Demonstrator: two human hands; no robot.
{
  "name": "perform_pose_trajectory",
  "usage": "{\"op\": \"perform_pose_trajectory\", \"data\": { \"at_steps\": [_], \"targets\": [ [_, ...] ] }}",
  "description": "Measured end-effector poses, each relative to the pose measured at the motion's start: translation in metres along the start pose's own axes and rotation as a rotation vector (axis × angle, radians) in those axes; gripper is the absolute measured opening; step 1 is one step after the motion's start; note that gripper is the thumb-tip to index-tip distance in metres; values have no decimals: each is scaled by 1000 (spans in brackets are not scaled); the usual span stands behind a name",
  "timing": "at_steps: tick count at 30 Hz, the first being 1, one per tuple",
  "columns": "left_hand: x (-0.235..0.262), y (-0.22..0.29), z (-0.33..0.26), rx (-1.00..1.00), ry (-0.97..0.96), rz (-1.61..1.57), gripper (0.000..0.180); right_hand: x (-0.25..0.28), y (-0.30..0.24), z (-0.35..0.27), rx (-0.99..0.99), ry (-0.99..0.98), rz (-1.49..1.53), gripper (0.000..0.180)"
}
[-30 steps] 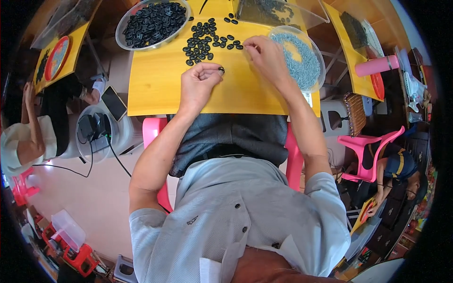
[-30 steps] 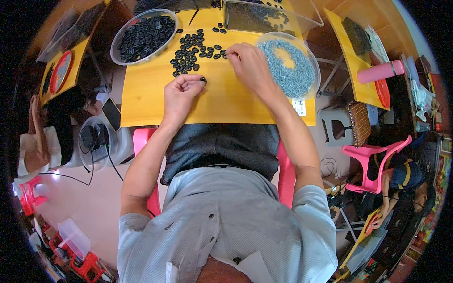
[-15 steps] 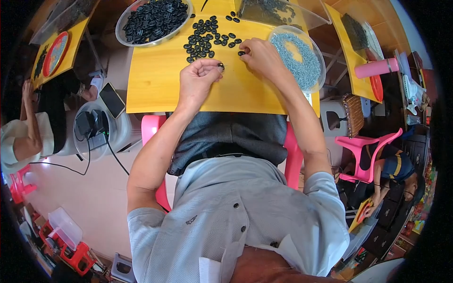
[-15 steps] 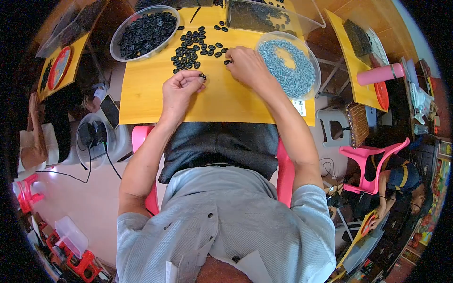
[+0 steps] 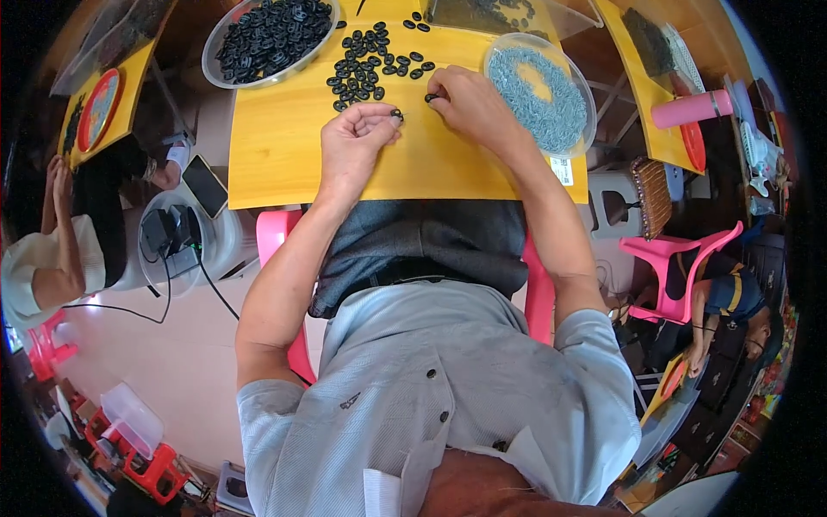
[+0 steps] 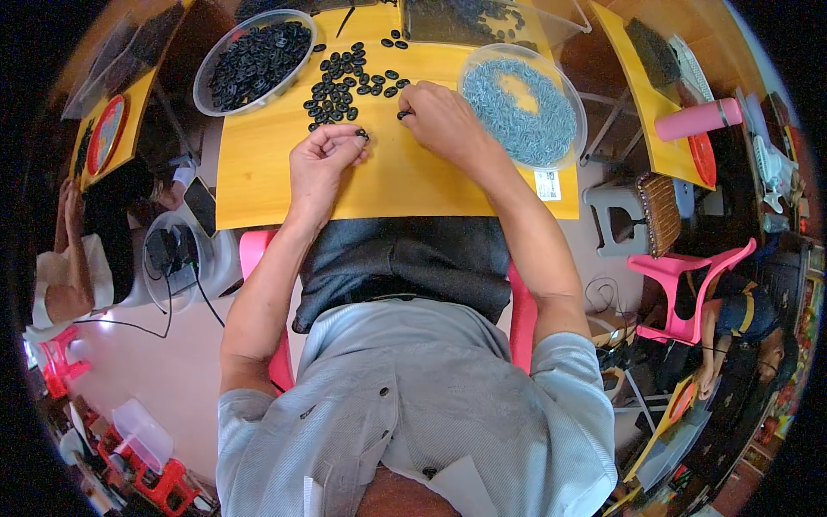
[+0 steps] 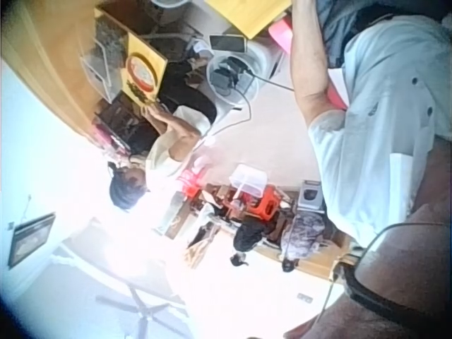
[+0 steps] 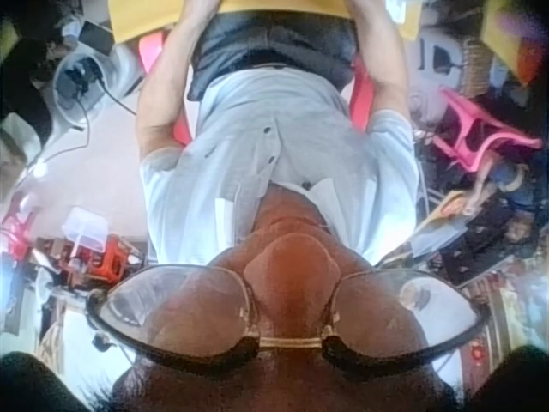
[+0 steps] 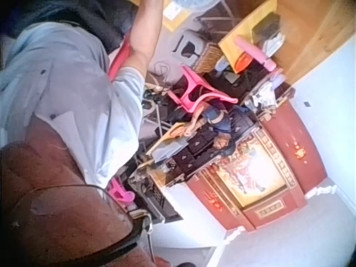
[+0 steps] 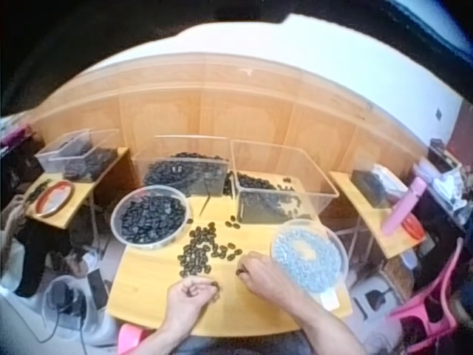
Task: The person assembles plastic clips by picking up metal pins from a dish and inserting them into the plastic parts by hand.
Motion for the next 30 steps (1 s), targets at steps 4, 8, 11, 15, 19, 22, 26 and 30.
{"op": "perform_pose_trajectory", "data": {
  "at_steps": [4,8,11,15,19,22,26,30],
  "targets": [
    [0,0,0,-4,-10,6,15,2,-4,-4,-33,5,75,19],
    [0,2,1,-22,-5,-4,14,6,-11,-10,-43,-41,258,19],
    [-2,1,2,-28,-3,-23,14,4,-17,-14,-65,-64,553,19],
    [-2,0,3,-7,-26,-6,14,-1,-25,-16,-233,-178,830,19],
    [1,-2,5,-29,-17,-38,15,-10,-28,-16,-336,-164,1087,21],
    [1,0,4,-6,16,-65,15,-16,-30,-18,-363,-101,1153,20],
    [0,0,4,-9,30,-109,16,-9,-29,-17,-377,-46,1080,20],
    [-1,1,4,-19,45,-52,15,-3,-20,-15,-354,-66,981,19]
  ]
}}
Point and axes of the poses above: each hand's wrist, its own z-axis towards the middle knuckle, its own x-axis out of the back of the hand, y = z × x, the point moved 1 cm from there along z, towards the middle knuckle, and after that the axes turned 7 degrees about y, right-handed, at the moved point
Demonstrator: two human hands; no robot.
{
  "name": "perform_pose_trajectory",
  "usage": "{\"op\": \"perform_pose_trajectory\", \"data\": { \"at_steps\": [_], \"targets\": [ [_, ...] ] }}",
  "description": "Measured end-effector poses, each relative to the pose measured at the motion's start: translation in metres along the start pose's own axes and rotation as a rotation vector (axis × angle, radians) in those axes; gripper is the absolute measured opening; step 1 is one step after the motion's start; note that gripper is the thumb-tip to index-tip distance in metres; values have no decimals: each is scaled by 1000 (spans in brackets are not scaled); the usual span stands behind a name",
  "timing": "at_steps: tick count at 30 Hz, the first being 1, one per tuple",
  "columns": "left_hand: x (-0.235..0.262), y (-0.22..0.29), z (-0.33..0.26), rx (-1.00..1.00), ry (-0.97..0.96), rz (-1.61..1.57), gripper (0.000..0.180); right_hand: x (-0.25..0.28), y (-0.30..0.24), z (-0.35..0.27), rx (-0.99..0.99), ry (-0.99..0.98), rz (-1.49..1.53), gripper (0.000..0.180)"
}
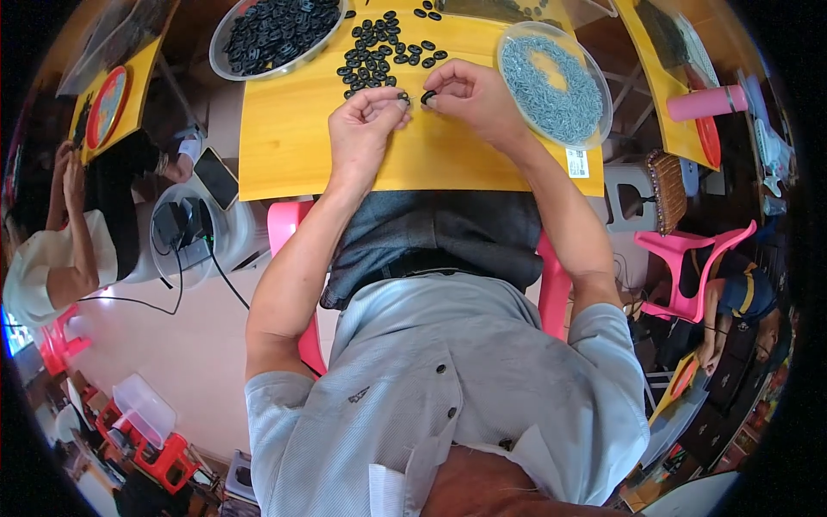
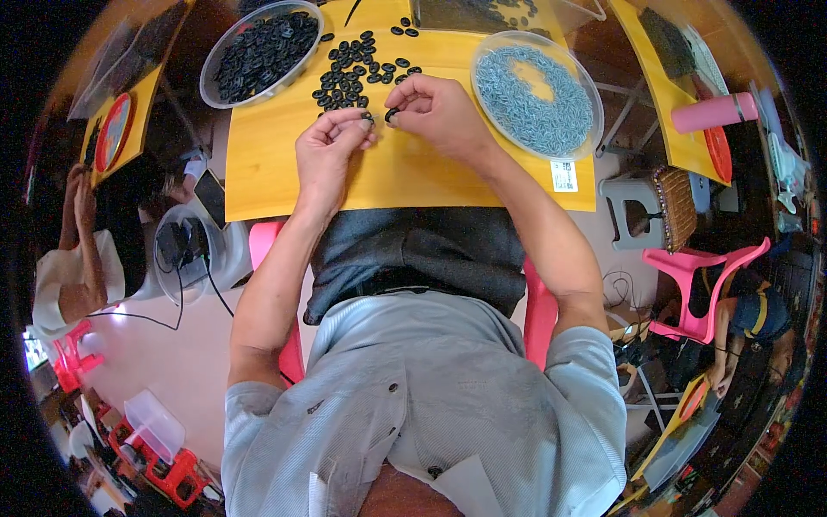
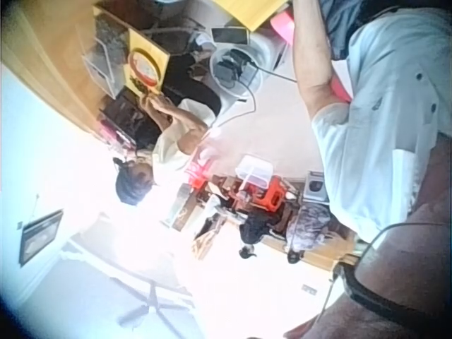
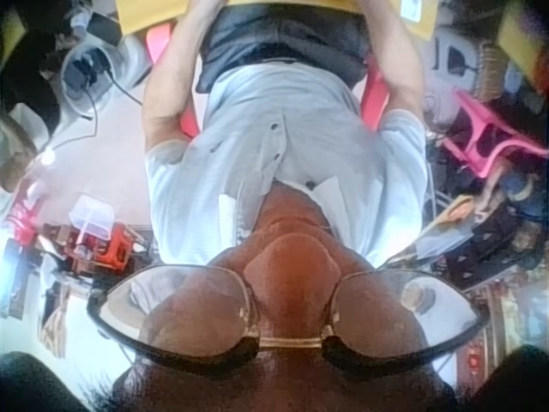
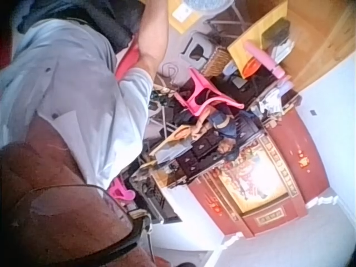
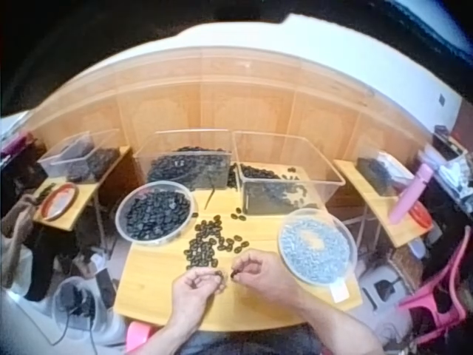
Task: The person assembles plastic clips by picking up metal pins from a dish and inserting them into the plastic parts by hand.
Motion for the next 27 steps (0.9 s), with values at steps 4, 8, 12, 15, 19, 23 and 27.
{"op": "perform_pose_trajectory", "data": {
  "at_steps": [4,8,12,15,19,23,27],
  "targets": [
    [-1,-3,-2,-15,-9,36,16,-1,0,0,38,-36,-61,15],
    [0,-7,-2,-57,-5,112,16,-4,2,0,56,-43,-67,15],
    [-1,-7,-2,-82,0,154,15,-1,1,0,68,-61,-113,17],
    [-2,-6,-2,-78,11,195,15,-2,1,-1,74,-54,-157,17],
    [-1,-7,-2,-68,14,184,15,0,-4,-2,53,-80,-233,20],
    [-4,-3,-5,-74,-1,224,15,-2,-7,-3,7,-103,-183,22],
    [-3,-5,-3,-69,-18,201,15,-4,2,0,-34,-81,-12,24]
  ]
}}
Point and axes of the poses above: each hand's wrist, its own z-axis towards the middle knuckle, its own x-axis out of the back of the hand, y = z × x, the point moved 1 cm from there along z, towards the middle knuckle, and after that the axes turned 7 degrees about y, right-handed, at the moved point
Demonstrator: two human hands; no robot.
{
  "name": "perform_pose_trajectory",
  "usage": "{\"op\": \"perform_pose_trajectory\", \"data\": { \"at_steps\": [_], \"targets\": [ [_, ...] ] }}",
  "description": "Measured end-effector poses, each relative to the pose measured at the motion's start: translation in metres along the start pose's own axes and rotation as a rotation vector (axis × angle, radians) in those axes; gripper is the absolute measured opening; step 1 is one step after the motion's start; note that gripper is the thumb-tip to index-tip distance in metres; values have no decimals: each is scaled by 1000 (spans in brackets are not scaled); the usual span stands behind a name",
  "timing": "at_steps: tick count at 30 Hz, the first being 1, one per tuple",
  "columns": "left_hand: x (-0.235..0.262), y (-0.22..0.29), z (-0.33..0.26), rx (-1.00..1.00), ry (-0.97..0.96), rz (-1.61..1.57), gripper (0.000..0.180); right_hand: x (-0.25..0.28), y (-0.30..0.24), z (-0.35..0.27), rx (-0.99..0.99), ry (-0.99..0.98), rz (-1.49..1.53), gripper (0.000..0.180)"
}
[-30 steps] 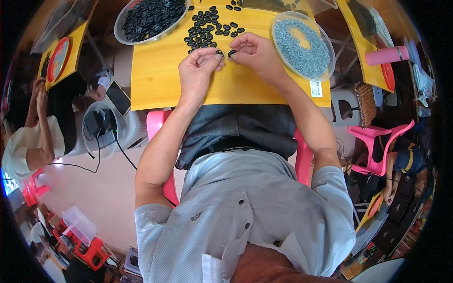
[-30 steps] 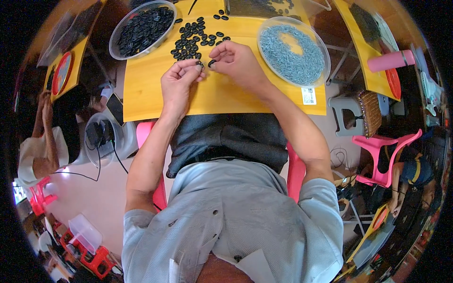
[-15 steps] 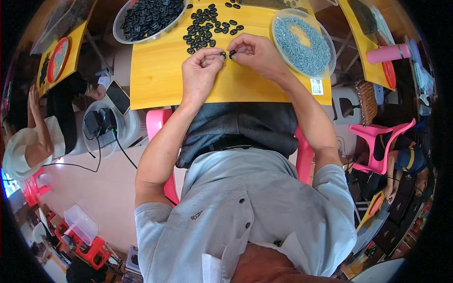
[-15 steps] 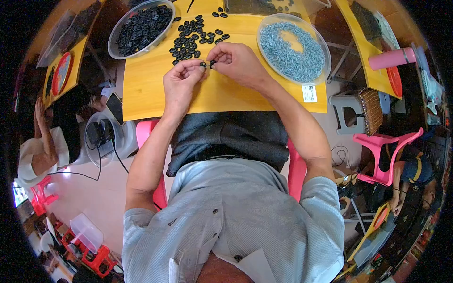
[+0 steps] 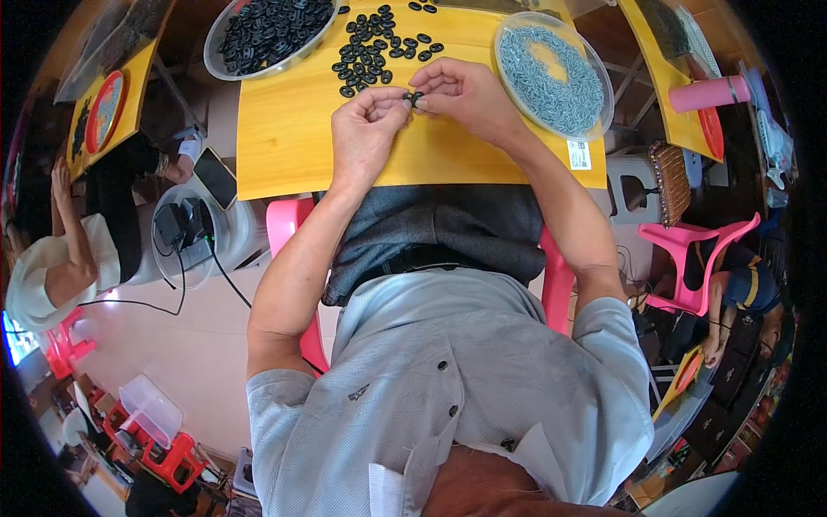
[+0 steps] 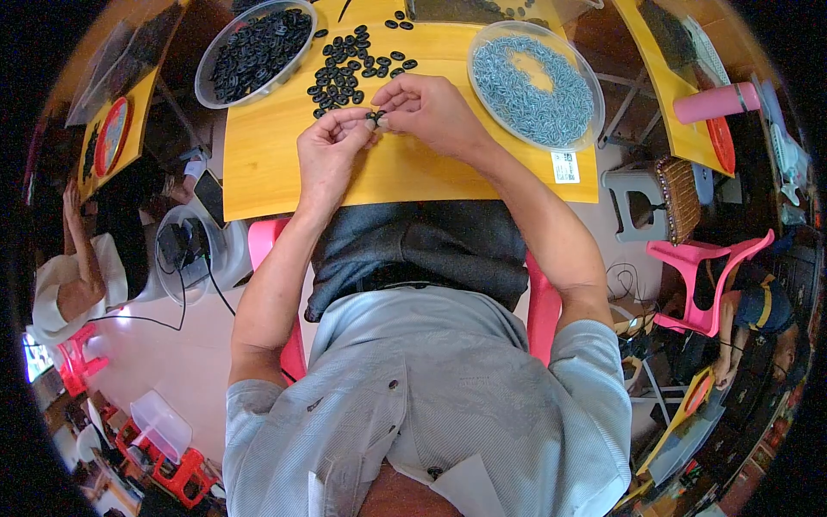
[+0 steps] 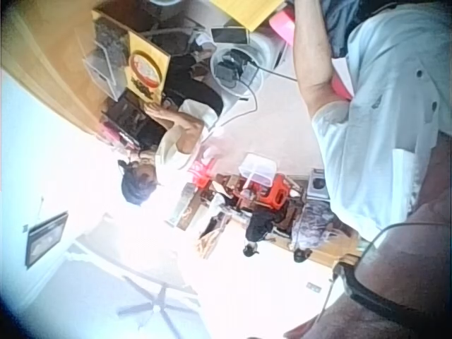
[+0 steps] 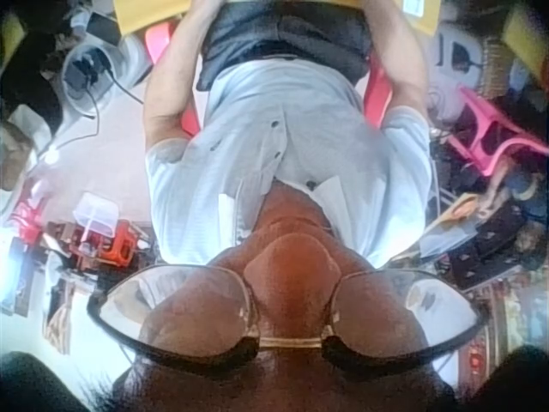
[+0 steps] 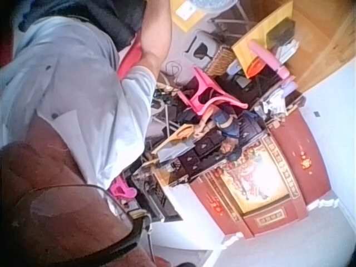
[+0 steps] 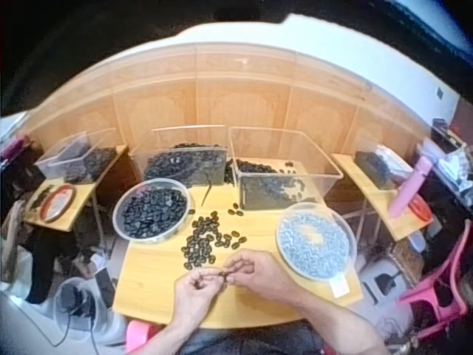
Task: The person assembles plastic clips by picking up metal pins from a dish and inserting them into the plastic parts by hand.
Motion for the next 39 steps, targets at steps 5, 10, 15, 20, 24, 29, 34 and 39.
{"op": "perform_pose_trajectory", "data": {
  "at_steps": [5,10,15,20,24,29,34,39],
  "targets": [
    [1,3,1,41,-17,-85,15,2,7,3,82,49,147,23],
    [2,4,1,67,-15,-108,14,2,4,1,-46,7,136,22],
    [2,4,1,68,-25,-109,14,1,2,1,-31,0,64,21],
    [3,2,3,72,-36,-130,14,2,3,1,-61,8,88,19],
    [4,3,3,84,-37,-140,14,1,4,0,-40,31,90,17],
    [4,5,3,104,-25,-136,15,-2,2,-1,-36,51,88,17],
    [4,6,2,105,-24,-145,15,-4,0,-2,-7,64,76,15],
    [3,4,1,107,-16,-143,14,-8,3,-2,35,101,110,13]
  ]
}}
Point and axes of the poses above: each hand's wrist, its own z-axis towards the middle knuckle, its own x-axis out of the back of the hand, y = z × x, the point moved 1 cm from there along z, towards the middle knuckle, and after that the axes turned 7 degrees about y, right-handed, at the moved point
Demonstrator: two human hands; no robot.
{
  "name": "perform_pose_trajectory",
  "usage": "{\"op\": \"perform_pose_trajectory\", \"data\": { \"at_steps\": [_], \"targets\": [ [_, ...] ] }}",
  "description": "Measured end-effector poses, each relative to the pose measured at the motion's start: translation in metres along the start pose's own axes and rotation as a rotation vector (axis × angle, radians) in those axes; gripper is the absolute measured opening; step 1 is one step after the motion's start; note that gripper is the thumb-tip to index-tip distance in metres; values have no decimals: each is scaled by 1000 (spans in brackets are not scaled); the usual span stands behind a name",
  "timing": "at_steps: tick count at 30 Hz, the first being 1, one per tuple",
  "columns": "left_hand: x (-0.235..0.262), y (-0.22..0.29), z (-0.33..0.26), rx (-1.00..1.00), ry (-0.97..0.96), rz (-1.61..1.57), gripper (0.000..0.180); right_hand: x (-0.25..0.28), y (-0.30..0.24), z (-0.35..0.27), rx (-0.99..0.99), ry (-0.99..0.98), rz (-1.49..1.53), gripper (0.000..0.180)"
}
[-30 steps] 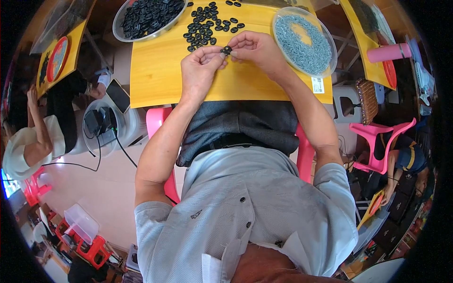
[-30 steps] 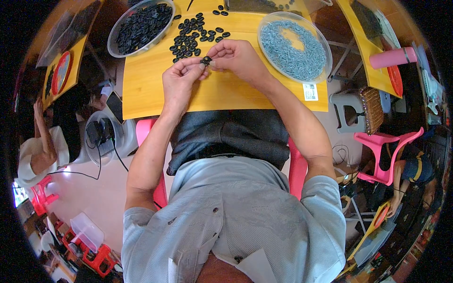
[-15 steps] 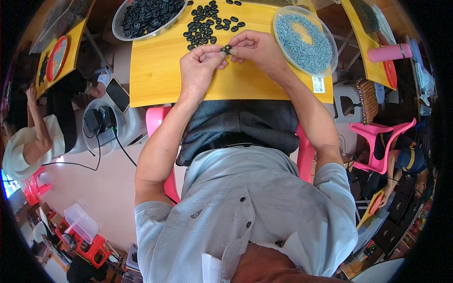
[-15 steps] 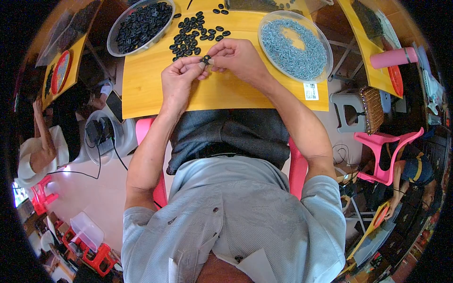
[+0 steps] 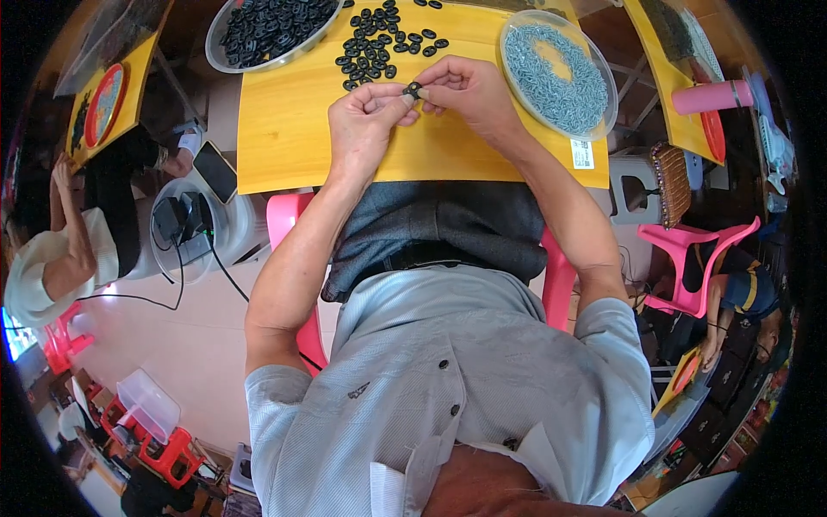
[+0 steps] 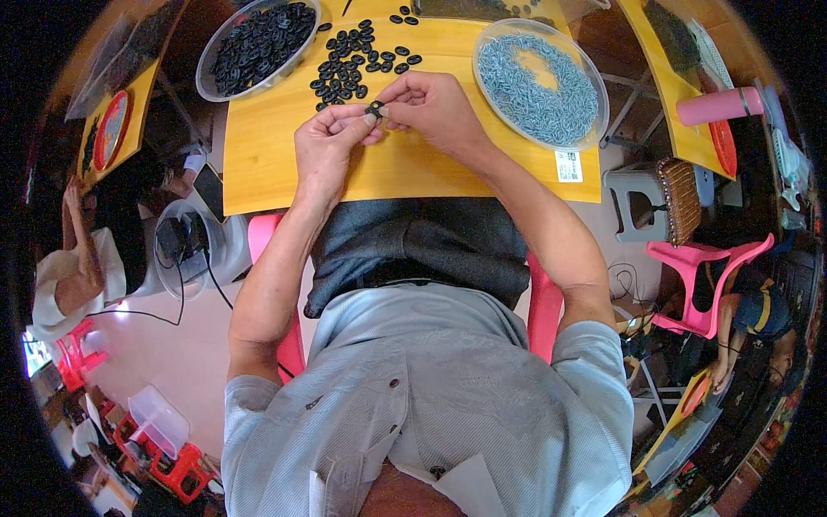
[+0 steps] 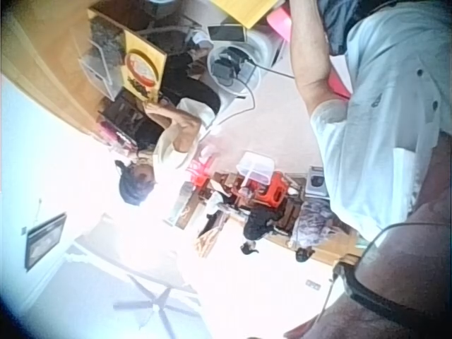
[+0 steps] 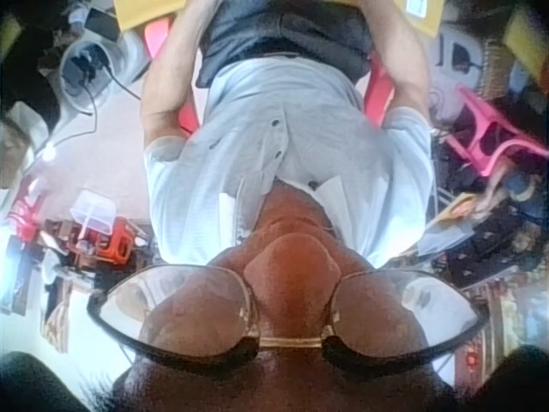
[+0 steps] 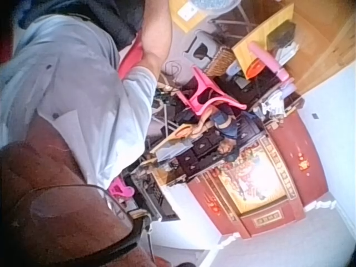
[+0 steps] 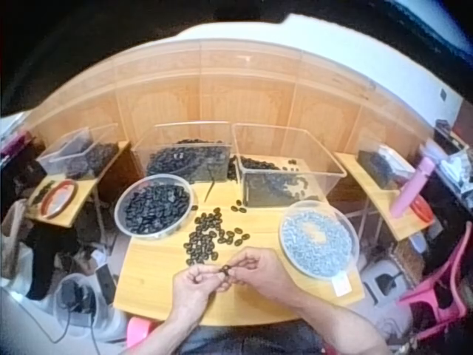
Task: The person assembles plastic clips by picking up metal pins from a dish and inserting them into the plastic parts by hand.
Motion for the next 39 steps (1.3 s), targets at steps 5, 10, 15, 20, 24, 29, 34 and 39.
{"op": "perform_pose_trajectory", "data": {
  "at_steps": [5,10,15,20,24,29,34,39],
  "targets": [
    [0,-6,0,-72,-84,17,15,4,-6,-1,-28,-29,-32,17],
    [0,-1,-5,-234,-168,363,24,18,-11,2,-125,-171,-49,20],
    [-4,6,-9,-406,-183,645,30,23,-6,5,-163,-218,-65,19],
    [-4,6,-7,-468,-199,706,33,23,-7,5,-171,-220,-78,19],
    [-6,7,-7,-486,-221,751,36,24,-5,6,-181,-237,-74,18],
    [-5,7,-7,-553,-230,809,36,22,-5,5,-198,-265,-92,17],
    [-6,6,-9,-628,-236,830,32,22,0,4,-220,-265,-120,15],
    [-4,3,-9,-590,-241,801,29,22,1,4,-232,-292,-123,12]
  ]
}}
Point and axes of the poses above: each hand's wrist, its own z-axis towards the middle knuckle, its own x-axis out of the back of the hand, y = z × x, the point moved 1 cm from there along z, towards the middle knuckle, and after that the axes turned 7 degrees about y, right-handed, at the moved point
